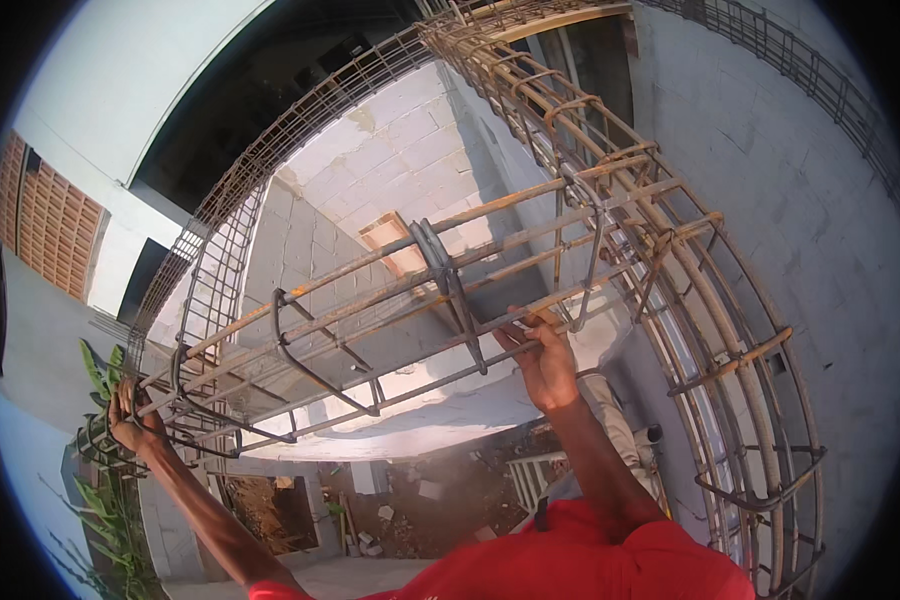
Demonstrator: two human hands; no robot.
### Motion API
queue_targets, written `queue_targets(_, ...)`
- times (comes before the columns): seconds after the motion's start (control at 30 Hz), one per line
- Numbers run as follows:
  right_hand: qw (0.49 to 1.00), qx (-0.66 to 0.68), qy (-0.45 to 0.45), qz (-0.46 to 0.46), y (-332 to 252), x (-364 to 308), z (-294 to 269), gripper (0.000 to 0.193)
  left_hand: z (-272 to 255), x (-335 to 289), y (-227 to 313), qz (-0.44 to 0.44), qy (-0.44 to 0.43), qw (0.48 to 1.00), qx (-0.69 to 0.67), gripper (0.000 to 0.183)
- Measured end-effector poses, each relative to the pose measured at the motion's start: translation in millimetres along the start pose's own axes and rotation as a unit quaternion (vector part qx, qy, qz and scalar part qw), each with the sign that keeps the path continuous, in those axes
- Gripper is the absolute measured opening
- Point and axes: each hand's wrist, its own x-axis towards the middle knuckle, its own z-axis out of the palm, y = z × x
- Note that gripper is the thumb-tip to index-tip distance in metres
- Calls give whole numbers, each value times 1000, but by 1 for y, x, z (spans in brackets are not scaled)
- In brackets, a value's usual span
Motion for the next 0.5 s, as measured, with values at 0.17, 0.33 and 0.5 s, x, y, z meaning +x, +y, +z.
queue_targets(0.17,992,-78,-103,7,4,32,-34,40,-17,-12,-51,50,25,998,1,23)
queue_targets(0.33,987,-116,-110,11,1,50,-49,57,-16,-1,-78,82,132,988,8,22)
queue_targets(0.5,984,-152,-93,21,0,63,-49,59,-25,-1,-90,90,130,987,0,20)
